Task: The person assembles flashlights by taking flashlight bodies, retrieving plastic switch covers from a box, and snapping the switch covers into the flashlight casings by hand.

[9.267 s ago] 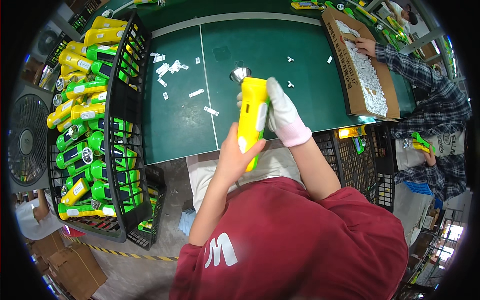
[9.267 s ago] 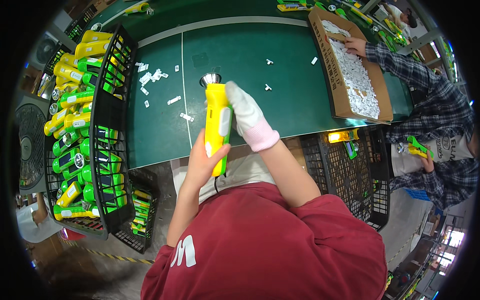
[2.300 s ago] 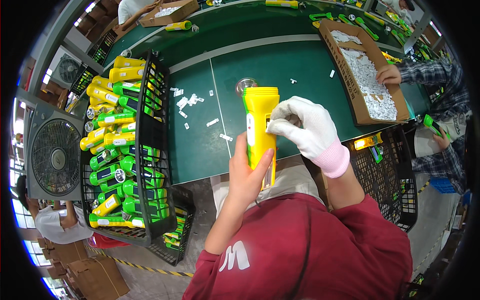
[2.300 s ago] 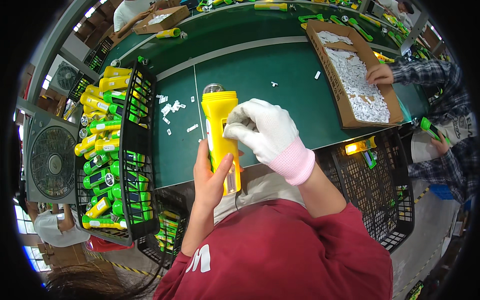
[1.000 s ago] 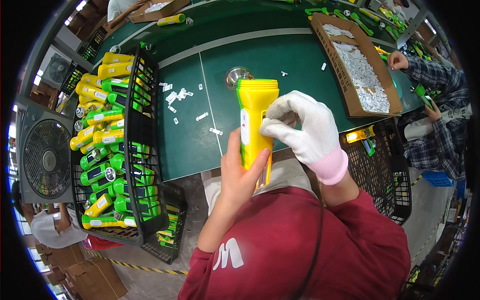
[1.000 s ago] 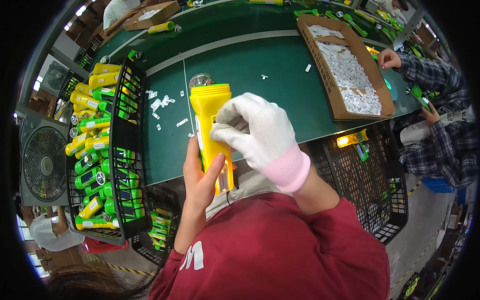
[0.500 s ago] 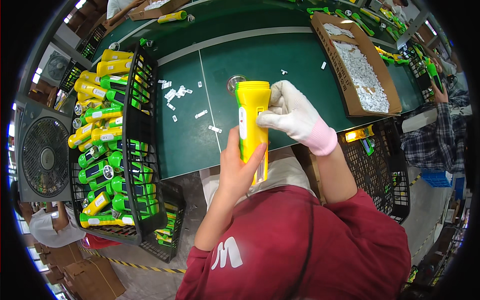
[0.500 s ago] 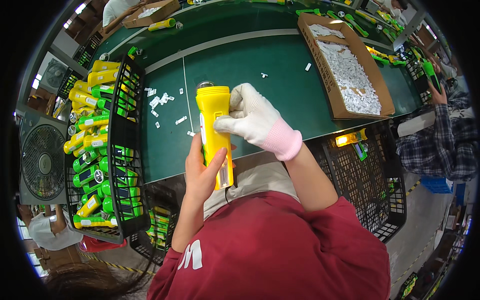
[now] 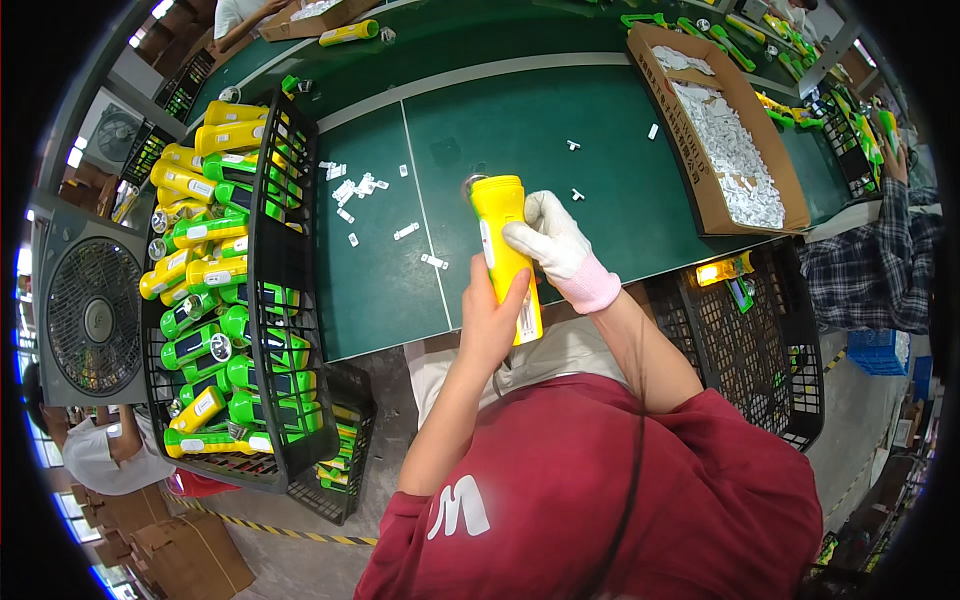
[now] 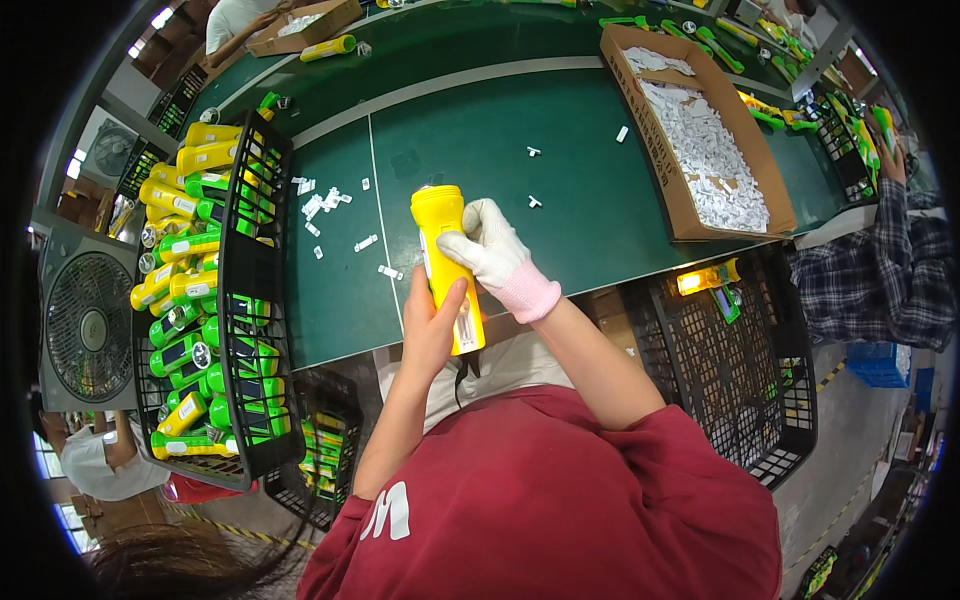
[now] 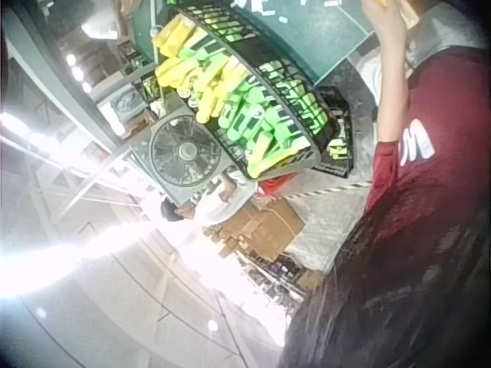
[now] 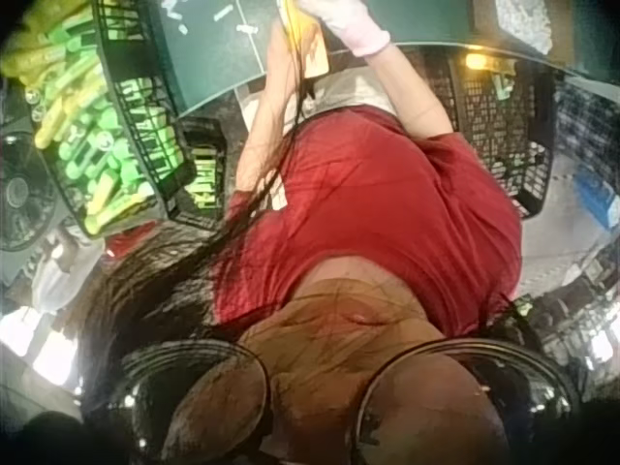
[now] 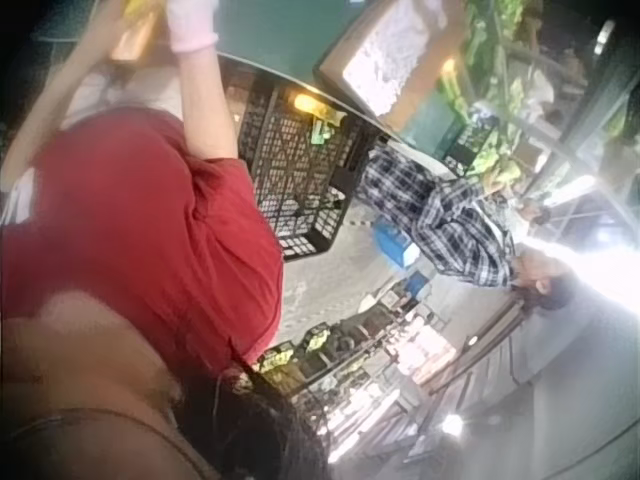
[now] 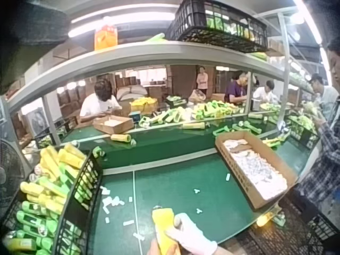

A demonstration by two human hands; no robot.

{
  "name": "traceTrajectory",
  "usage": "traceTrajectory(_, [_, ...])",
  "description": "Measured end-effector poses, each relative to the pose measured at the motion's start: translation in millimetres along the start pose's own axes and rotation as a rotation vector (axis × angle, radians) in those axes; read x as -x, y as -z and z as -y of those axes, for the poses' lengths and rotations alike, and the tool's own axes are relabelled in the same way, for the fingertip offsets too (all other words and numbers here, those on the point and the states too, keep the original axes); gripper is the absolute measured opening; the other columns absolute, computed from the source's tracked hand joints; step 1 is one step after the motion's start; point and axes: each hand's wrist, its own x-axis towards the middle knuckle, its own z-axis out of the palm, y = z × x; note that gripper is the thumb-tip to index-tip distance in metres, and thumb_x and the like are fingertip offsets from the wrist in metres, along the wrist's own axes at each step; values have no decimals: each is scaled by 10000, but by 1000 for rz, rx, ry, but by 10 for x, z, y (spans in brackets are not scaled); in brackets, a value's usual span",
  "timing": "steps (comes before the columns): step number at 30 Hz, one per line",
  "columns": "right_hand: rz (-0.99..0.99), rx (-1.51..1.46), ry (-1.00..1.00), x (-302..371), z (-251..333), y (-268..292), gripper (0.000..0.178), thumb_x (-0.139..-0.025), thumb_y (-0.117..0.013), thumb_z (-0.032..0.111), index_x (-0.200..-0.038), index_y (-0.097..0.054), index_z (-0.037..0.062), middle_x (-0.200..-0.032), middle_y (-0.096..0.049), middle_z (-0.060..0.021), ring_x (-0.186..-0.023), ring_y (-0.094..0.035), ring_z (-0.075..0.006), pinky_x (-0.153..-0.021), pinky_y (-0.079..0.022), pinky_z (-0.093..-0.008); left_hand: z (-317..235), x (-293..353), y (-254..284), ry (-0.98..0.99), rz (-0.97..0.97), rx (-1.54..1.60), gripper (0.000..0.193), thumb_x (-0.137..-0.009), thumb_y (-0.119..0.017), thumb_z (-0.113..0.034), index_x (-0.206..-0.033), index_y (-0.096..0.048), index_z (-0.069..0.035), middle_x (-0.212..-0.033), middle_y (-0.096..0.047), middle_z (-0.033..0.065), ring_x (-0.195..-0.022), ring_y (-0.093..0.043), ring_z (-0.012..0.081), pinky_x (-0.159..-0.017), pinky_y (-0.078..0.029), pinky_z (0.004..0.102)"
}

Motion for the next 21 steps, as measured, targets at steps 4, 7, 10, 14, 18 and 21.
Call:
traceTrajectory(4, [76,98,20,-6,61,40,223,-844,-589,152,-885,-388,65,-832,-448,-6,-748,-455,-54,-677,-413,-212,118,-15,10,-99,-28,-79,307,-869,-570,-171,-1038,-388,10,-802,-632,171,-718,-656,276,-608,-496,351])
traceTrajectory(7, [79,-49,-33,-66,-68,84,212,-856,-581,151,-888,-388,69,-840,-444,-6,-750,-452,-56,-682,-418,-214,109,-32,-2,-96,-15,-78,305,-870,-567,-167,-1041,-385,8,-807,-634,168,-715,-657,270,-608,-497,346])
traceTrajectory(10, [-9,-218,47,-43,-217,19,206,-862,-576,144,-897,-388,69,-850,-439,-8,-746,-447,-57,-681,-421,-216,140,-50,-22,-112,-9,-41,312,-872,-564,-183,-1037,-381,9,-819,-626,187,-727,-649,301,-618,-489,359])
traceTrajectory(14, [-106,-9,35,15,-98,-29,225,-839,-598,195,-849,-433,42,-751,-446,1,-695,-449,-77,-627,-424,-257,230,-43,-65,-122,-47,-123,326,-877,-560,-211,-1026,-374,12,-832,-606,223,-758,-623,364,-631,-465,400])
traceTrajectory(18, [-128,170,25,34,-172,40,222,-835,-600,189,-841,-438,38,-740,-473,-5,-697,-450,-70,-617,-418,-252,318,-29,-123,-251,-105,-214,278,-896,-539,-191,-1047,-395,-6,-878,-592,135,-668,-631,195,-564,-510,303])
traceTrajectory(21, [-65,155,25,148,-44,111,244,-831,-602,200,-879,-430,33,-782,-494,-19,-719,-475,-79,-648,-428,-249,430,-23,-85,-125,-22,-74,307,-893,-540,-169,-1092,-355,-25,-864,-579,113,-650,-629,190,-537,-525,301])
